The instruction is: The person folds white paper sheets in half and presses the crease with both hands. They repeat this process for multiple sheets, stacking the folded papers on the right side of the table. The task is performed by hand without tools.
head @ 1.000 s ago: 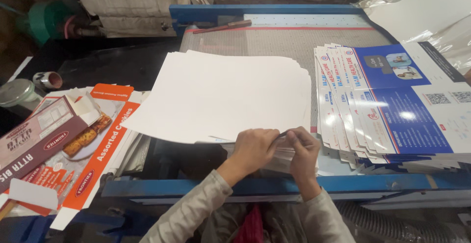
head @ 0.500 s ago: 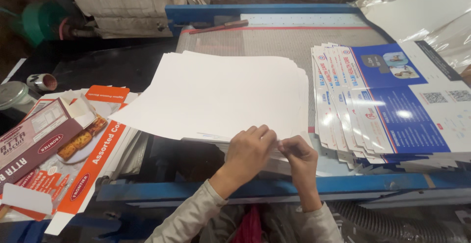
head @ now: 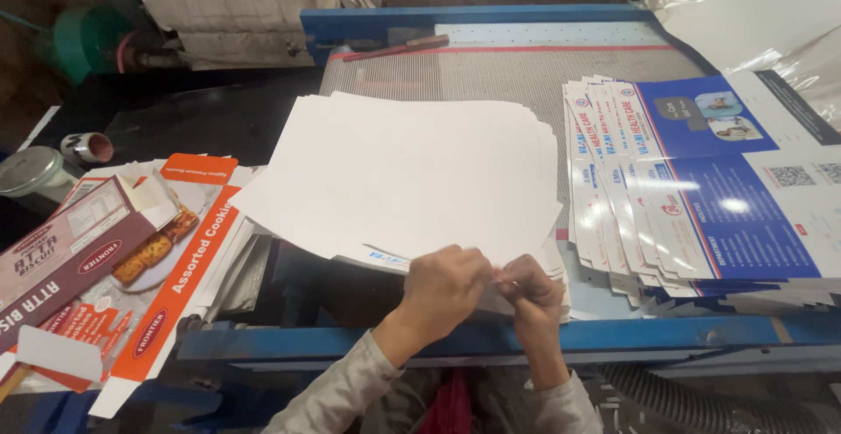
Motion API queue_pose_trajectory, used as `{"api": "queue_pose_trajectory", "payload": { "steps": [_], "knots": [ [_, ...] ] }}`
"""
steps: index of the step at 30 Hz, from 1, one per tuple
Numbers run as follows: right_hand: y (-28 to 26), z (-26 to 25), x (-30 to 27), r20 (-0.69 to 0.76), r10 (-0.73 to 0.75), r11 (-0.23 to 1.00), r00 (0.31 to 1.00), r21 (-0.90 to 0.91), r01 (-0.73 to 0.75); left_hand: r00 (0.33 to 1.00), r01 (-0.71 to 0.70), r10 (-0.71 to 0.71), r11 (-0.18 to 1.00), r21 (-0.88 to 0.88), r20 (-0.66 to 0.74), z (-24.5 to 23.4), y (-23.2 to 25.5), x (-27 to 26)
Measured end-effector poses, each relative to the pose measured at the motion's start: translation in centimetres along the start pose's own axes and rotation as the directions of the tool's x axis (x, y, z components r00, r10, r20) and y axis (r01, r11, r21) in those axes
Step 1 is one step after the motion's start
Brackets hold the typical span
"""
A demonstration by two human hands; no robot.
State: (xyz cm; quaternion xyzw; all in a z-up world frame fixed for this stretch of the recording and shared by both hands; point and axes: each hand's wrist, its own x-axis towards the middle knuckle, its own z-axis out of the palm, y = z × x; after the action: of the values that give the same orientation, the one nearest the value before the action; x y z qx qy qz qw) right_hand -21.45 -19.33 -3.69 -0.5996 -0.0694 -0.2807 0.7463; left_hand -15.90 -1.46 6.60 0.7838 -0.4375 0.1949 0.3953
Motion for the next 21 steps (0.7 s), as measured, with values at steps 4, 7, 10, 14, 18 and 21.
{"api": "queue_pose_trajectory", "payload": {
  "steps": [4, 7, 10, 14, 18, 21],
  "knots": [
    [0.9, -3.0, -0.5, 0.000, -0.068, 0.996, 0.998, 0.062, 0.068, 0.974, -0.143, 0.119, 0.983, 0.118, 0.191, -1.4, -4.4, -2.6],
    [1.1, -2.7, -1.7, 0.020, -0.039, 0.999, 0.999, -0.019, 0.040, 0.975, -0.183, 0.157, 0.970, 0.162, 0.160, -4.2, -8.2, -4.6],
    [-1.4, -1.8, -1.8, 0.091, -0.024, 0.984, 0.996, -0.175, 0.040, 0.985, -0.154, 0.128, 0.957, 0.245, 0.116, -6.4, -10.3, -5.8],
    [-8.9, 1.0, -0.1, 0.340, -0.057, 0.614, 0.939, -0.729, 0.302, 0.985, -0.115, 0.069, 0.946, 0.304, 0.155, -6.7, -10.2, -5.6],
    [-15.4, 5.5, 0.5, 0.580, -0.230, 0.049, 0.781, -0.795, 0.605, 0.965, -0.217, 0.143, 0.908, 0.359, 0.222, -5.1, -7.6, -3.8],
    [-15.6, 7.2, 0.8, 0.672, -0.102, -0.187, 0.734, -0.737, 0.649, 0.932, -0.350, 0.279, 0.861, 0.370, 0.233, -3.0, -4.1, -2.5]
  ]
}}
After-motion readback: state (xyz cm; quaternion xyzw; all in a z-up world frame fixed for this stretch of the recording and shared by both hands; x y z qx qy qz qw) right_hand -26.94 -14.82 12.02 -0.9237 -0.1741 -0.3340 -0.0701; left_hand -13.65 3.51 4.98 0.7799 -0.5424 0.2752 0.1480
